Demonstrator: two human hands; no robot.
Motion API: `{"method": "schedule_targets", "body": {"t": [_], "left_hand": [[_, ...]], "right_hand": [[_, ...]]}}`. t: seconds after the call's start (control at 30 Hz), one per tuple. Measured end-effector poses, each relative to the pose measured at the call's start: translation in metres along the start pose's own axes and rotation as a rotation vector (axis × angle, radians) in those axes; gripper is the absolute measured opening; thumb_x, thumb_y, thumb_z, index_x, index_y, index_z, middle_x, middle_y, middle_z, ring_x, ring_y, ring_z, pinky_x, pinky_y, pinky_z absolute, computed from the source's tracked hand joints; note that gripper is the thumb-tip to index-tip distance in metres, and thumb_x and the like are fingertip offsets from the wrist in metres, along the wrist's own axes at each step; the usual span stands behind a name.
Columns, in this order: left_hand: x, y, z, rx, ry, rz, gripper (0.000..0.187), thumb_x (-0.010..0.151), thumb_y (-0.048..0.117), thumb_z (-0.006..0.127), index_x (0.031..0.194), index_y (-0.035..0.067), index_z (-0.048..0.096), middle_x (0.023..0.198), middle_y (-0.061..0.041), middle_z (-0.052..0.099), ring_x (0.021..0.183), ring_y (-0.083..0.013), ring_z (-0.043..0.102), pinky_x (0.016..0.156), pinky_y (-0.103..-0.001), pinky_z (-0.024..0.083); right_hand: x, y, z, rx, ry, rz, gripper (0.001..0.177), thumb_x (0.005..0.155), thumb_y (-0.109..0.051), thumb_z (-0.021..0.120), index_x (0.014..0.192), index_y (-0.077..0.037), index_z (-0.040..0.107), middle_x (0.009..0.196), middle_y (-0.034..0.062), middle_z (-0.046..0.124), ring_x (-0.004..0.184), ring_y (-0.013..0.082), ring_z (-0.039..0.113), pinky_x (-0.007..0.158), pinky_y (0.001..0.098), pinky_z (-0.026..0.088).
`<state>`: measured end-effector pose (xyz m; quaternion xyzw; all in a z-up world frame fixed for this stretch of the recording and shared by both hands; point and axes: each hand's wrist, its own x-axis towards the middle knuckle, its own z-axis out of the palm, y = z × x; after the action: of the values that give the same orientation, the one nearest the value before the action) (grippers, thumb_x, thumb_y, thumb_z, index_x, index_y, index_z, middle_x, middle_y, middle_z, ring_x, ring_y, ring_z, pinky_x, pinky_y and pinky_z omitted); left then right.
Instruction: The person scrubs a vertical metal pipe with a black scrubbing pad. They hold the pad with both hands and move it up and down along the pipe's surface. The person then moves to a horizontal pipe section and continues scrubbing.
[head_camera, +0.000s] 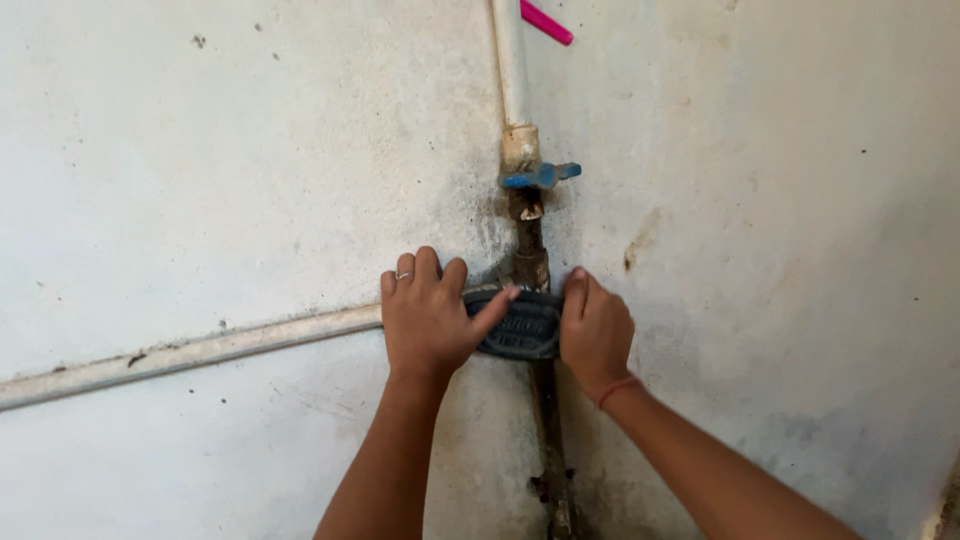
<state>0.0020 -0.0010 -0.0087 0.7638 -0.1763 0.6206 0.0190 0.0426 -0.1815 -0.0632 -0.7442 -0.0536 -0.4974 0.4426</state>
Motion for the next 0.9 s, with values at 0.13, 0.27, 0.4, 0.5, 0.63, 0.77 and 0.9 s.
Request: {"method": "schedule_targets", "body": {"t": [0.13,0.27,0.4,0.5,0.63,0.77,0.9], "left_hand": [[0.001,-0.001,-0.003,0.000,0.022,0.040,0.061,0.082,0.066,0.073,0.075,0.006,0.063,0.081,-0.011,0.049,0.079,-0.0296,0.048,0.073,-0.043,0.037],[-0.001,-0.001,-0.001,-0.016,0.022,0.002,0.056,0.087,0.061,0.071,0.077,0.007,0.064,0.082,-0.010,0.049,0.081,-0.0283,0.048,0.075,-0.042,0.037],[-0.001,0.003,0.004,-0.046,0.058,-0.049,0.051,0.091,0.058,0.069,0.078,0.009,0.066,0.083,-0.008,0.050,0.082,-0.0277,0.048,0.076,-0.042,0.037],[-0.001,0.003,0.002,-0.026,0.044,-0.035,0.053,0.088,0.060,0.070,0.076,0.008,0.066,0.081,-0.009,0.050,0.080,-0.0279,0.048,0.074,-0.042,0.036],[0.001,0.001,-0.002,0.010,0.020,0.034,0.061,0.081,0.065,0.071,0.074,0.005,0.064,0.080,-0.011,0.050,0.079,-0.0291,0.048,0.073,-0.042,0.036],[0.000,0.002,-0.005,0.037,0.011,0.029,0.061,0.084,0.066,0.069,0.078,0.006,0.064,0.083,-0.011,0.051,0.083,-0.0294,0.049,0.077,-0.042,0.038],[-0.007,0.013,-0.005,0.105,0.094,-0.009,0.058,0.092,0.065,0.065,0.085,0.007,0.064,0.090,-0.011,0.054,0.090,-0.0298,0.052,0.087,-0.044,0.041]], "right_hand": [[-0.009,-0.001,-0.001,-0.007,-0.034,0.033,0.046,0.107,-0.032,0.040,0.083,-0.007,0.070,0.072,0.0237,0.066,0.069,0.0470,0.063,0.063,0.0563,0.047],[0.010,-0.015,-0.023,-0.104,-0.186,0.039,0.042,0.106,-0.032,0.040,0.084,-0.009,0.068,0.062,0.0206,0.064,0.054,0.0399,0.066,0.057,0.0513,0.051],[0.027,-0.022,-0.023,-0.130,0.029,-0.130,0.040,0.103,-0.030,0.049,0.078,-0.007,0.070,0.062,0.0210,0.063,0.058,0.0429,0.062,0.056,0.0536,0.047],[0.024,-0.010,-0.009,-0.030,0.021,-0.091,0.043,0.105,-0.030,0.046,0.079,-0.006,0.070,0.064,0.0214,0.063,0.060,0.0418,0.063,0.057,0.0532,0.047],[-0.002,0.008,0.001,0.095,-0.059,0.036,0.045,0.105,-0.030,0.042,0.081,-0.005,0.070,0.064,0.0224,0.062,0.058,0.0410,0.063,0.059,0.0522,0.046],[-0.001,0.006,-0.005,0.068,-0.054,-0.077,0.047,0.106,-0.030,0.043,0.080,-0.003,0.071,0.067,0.0231,0.063,0.062,0.0432,0.061,0.056,0.0524,0.044],[0.016,-0.009,-0.022,0.050,-0.109,-0.035,0.050,0.107,-0.031,0.046,0.075,0.001,0.066,0.062,0.0249,0.060,0.054,0.0428,0.060,0.054,0.0510,0.045]]}}
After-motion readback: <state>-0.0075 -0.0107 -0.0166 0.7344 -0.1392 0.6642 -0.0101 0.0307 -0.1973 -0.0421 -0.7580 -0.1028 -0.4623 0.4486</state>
